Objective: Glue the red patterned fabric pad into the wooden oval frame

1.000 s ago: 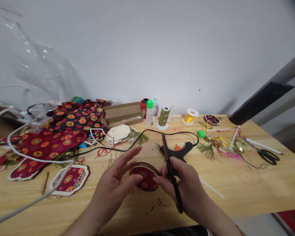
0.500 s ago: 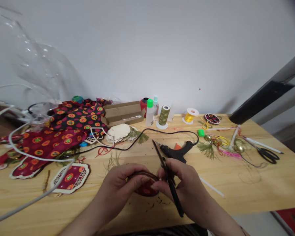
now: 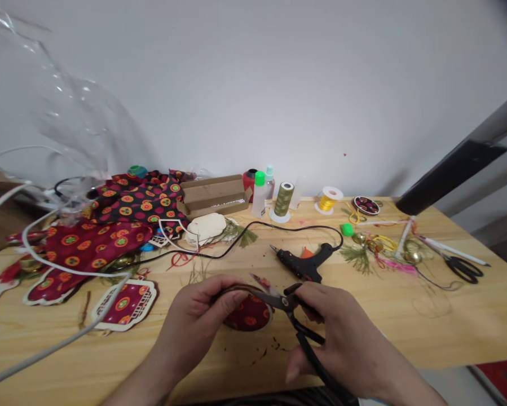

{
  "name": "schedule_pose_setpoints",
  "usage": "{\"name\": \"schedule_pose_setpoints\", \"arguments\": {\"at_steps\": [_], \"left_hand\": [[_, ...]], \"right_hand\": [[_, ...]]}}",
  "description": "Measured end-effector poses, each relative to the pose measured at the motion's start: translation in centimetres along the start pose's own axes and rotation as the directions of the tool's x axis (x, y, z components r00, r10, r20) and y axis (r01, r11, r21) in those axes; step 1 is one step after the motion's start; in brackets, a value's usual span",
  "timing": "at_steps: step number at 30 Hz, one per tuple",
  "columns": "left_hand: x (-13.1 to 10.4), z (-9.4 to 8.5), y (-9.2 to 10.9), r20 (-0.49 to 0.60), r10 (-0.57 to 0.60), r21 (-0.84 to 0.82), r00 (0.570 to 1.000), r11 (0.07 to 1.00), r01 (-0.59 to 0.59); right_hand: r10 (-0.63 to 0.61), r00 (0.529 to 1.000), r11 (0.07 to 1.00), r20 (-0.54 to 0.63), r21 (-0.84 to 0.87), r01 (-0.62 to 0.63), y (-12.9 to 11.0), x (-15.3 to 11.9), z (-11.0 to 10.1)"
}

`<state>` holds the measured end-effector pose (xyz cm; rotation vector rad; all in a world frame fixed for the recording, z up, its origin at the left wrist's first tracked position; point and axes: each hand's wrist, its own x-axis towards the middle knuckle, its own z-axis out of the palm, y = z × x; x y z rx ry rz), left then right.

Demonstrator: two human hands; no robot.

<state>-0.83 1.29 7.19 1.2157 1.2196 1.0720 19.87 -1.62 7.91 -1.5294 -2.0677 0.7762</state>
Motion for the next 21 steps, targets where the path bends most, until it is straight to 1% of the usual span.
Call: {"name": "schedule_pose_setpoints", "arguments": {"at_steps": [2,6,10,13,17,19,21], "left_hand": [[0.04,-0.13,-0.04,0.017,-0.003,-0.008,1.0,1.0,0.003],[0.25,-0.52,-0.14,0.091,-0.045,0.019,0.995,0.999,0.044],[0.21,-0.57,-0.19,0.058,-0.064,-0.024,0.996,0.998,0.066],[0.14,-0.56,-0.27,0.04,-0.047,0.032,0.998,0.998,0.046],[0.21,-0.63,-0.38,0.064,-0.028,0.115,0.998,0.993,0.02],[0.26,-0.64,-0.35,0.062,-0.033,0.096,0.998,0.995,0.027],[0.28,-0.62,-0.28,0.058,-0.062,0.039,0.996,0.997,0.06]], "right_hand": [[-0.009,1.0,1.0,0.009,-0.025,0.009,-0.04,0.01,0.04],[-0.028,0.999,0.998,0.031,-0.054,0.029,0.09,0.07,0.06],[-0.013,0.999,0.994,0.036,-0.105,0.017,0.35,0.11,0.1],[-0.019,0.999,0.993,0.035,-0.118,0.023,0.46,0.12,-0.02],[-0.052,0.998,0.99,0.024,-0.127,0.054,0.57,0.24,-0.31],[-0.061,0.998,0.988,0.031,-0.137,0.065,0.61,0.32,-0.44],[-0.071,0.997,0.988,0.034,-0.137,0.075,0.63,0.4,-0.55]]}}
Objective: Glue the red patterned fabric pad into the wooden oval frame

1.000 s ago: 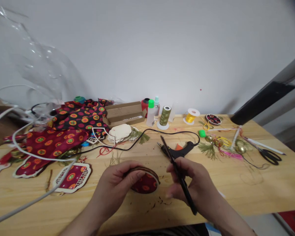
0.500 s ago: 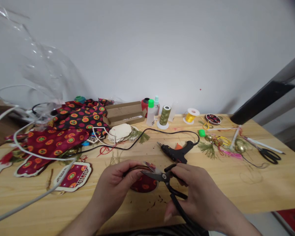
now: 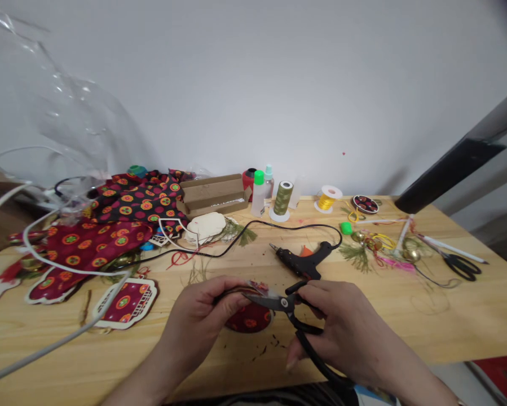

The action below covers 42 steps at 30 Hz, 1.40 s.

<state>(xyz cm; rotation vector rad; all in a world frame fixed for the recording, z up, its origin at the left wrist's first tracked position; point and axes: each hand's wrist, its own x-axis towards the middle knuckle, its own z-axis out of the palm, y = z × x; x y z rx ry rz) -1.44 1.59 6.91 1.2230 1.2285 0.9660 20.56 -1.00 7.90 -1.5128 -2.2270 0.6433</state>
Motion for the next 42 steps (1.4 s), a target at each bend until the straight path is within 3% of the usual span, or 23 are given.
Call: {"name": "schedule_pose_setpoints", "arguments": {"at_steps": [4,14,19,21,23,25,28,32,42], "left_hand": [[0.0,0.1,0.1,0.008,-0.039,-0.063,0.999,0.997,0.039],[0.2,0.1,-0.4,-0.009,0.114,0.163,0.993,0.98,-0.111],[0.3,0.1,-0.1,0.007,0.128,0.21,0.992,0.969,-0.127],[0.3,0.1,0.0,-0.003,0.082,0.17,0.997,0.982,-0.08],[0.2,0.1,0.1,-0.039,0.026,0.127,0.999,0.992,-0.021],[0.1,0.2,0.2,-0.08,-0.007,0.099,0.997,0.995,0.015],[0.0,0.5,0.1,-0.091,-0.029,0.066,0.995,0.997,0.035],[-0.1,0.6,-0.2,-0.054,-0.04,0.06,0.998,0.997,0.043],[-0.2,0.5,-0.9,-0.021,-0.048,0.073,0.999,0.996,0.049]], "right_hand": [[-0.029,1.0,1.0,-0.01,0.004,0.029,0.0,0.1,-0.2],[-0.081,0.997,0.99,0.005,-0.114,0.081,1.0,0.3,-0.2],[-0.133,0.988,0.979,-0.076,-0.167,0.119,1.6,0.3,0.1],[-0.042,0.989,0.998,-0.141,-0.053,0.035,1.4,0.3,0.4],[0.121,0.98,0.977,-0.161,0.195,-0.089,0.9,0.4,0.9],[0.247,0.963,0.871,-0.105,0.46,-0.173,0.4,0.6,1.4],[0.297,0.954,0.706,-0.042,0.682,-0.19,-0.4,1.1,2.3],[0.326,0.942,0.653,-0.077,0.739,-0.166,-0.9,1.8,3.1],[0.248,0.965,0.714,-0.086,0.689,-0.123,-1.3,2.2,3.3]]}}
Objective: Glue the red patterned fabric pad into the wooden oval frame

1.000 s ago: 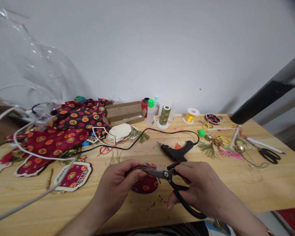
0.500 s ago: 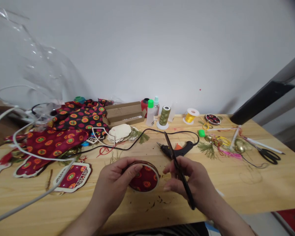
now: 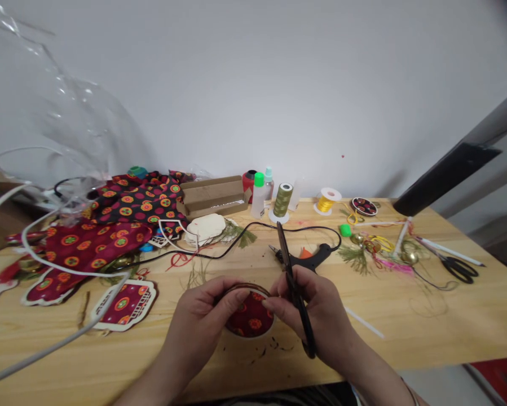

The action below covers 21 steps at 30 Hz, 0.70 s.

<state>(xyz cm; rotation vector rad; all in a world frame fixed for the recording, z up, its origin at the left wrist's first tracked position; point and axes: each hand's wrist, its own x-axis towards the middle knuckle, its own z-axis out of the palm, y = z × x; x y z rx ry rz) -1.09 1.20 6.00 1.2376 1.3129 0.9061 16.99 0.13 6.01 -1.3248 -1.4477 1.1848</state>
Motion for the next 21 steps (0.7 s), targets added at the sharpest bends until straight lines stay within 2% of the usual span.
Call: {"name": "schedule_pose_setpoints", "arguments": {"at_steps": [6,10,15,19,21], "left_hand": [[0.0,-0.2,0.2,0.006,-0.013,-0.067,1.0,0.998,0.014],[0.2,-0.4,0.0,-0.004,-0.036,-0.24,0.999,0.97,0.034],[0.4,-0.2,-0.9,0.053,-0.081,-0.548,0.995,0.831,0.097],[0.1,0.3,-1.2,0.062,-0.162,-0.661,0.985,0.732,0.162],[-0.1,0.5,-1.0,0.045,-0.195,-0.68,0.98,0.712,0.173]], "right_hand": [[-0.071,0.996,0.997,-0.052,0.012,0.072,0.0,-0.1,0.4],[-0.126,0.989,0.991,-0.082,0.037,0.13,0.2,-0.3,0.6],[-0.155,0.974,0.983,-0.165,0.073,0.169,0.2,-0.4,0.8],[-0.156,0.974,0.981,-0.163,0.091,0.172,0.3,-0.3,0.9],[-0.15,0.977,0.981,-0.154,0.1,0.166,0.4,-0.2,1.0]]}}
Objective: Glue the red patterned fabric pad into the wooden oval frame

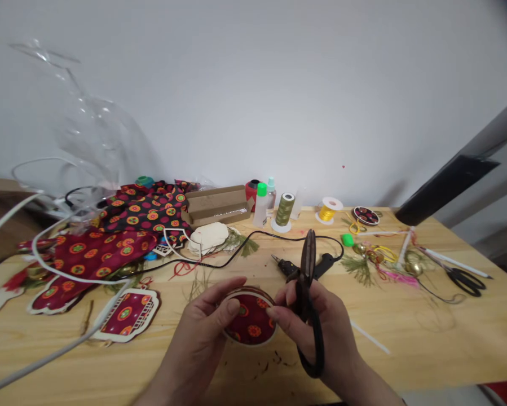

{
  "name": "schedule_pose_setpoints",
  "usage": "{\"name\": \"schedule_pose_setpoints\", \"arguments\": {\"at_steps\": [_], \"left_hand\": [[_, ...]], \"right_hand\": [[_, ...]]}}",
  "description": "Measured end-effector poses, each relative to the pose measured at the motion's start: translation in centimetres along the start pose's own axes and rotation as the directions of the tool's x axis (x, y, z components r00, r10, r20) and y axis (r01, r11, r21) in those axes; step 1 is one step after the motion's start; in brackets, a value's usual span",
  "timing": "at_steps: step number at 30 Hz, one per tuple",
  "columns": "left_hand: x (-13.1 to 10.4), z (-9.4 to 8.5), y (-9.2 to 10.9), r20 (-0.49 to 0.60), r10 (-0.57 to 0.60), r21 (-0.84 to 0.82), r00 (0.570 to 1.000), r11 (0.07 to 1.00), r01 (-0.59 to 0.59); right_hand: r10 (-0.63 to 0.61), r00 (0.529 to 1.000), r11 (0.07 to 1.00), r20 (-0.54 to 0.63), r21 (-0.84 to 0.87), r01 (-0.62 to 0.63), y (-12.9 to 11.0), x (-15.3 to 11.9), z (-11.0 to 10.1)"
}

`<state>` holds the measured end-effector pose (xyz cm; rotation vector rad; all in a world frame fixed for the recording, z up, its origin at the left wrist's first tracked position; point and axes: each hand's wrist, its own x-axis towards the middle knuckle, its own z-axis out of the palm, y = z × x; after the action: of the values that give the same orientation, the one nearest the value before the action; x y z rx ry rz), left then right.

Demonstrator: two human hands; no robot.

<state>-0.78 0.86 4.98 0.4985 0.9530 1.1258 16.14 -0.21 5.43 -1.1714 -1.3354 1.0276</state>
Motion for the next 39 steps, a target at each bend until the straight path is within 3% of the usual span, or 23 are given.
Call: {"name": "schedule_pose_setpoints", "arguments": {"at_steps": [13,21,24,29,33,39], "left_hand": [[-0.5,0.7,0.0,-0.048,0.051,0.077,0.998,0.996,-0.047],[-0.4,0.7,0.4,-0.068,0.068,0.11,0.995,0.992,-0.06],[-0.5,0.5,0.5,-0.08,0.078,0.11,0.994,0.992,-0.069],[-0.5,0.4,0.6,-0.026,0.117,0.146,0.993,0.983,-0.112],[-0.6,0.6,0.7,0.051,0.115,0.184,0.992,0.975,-0.123],[-0.8,1.1,0.8,0.007,0.125,0.168,0.992,0.978,-0.124]], "right_hand": [[-0.025,1.0,0.999,0.003,-0.024,0.025,0.1,-0.4,0.5],[0.115,0.992,0.993,0.057,-0.038,-0.113,-0.9,-0.4,-0.7],[0.034,0.995,0.978,0.097,-0.207,-0.013,-1.7,-0.5,-1.9],[-0.003,0.975,0.838,0.223,-0.531,0.124,-2.7,-0.7,-3.0],[-0.043,0.969,0.76,0.242,-0.622,0.19,-2.4,-0.9,-3.3],[-0.065,0.962,0.71,0.266,-0.665,0.232,-1.6,-1.0,-3.5]]}}
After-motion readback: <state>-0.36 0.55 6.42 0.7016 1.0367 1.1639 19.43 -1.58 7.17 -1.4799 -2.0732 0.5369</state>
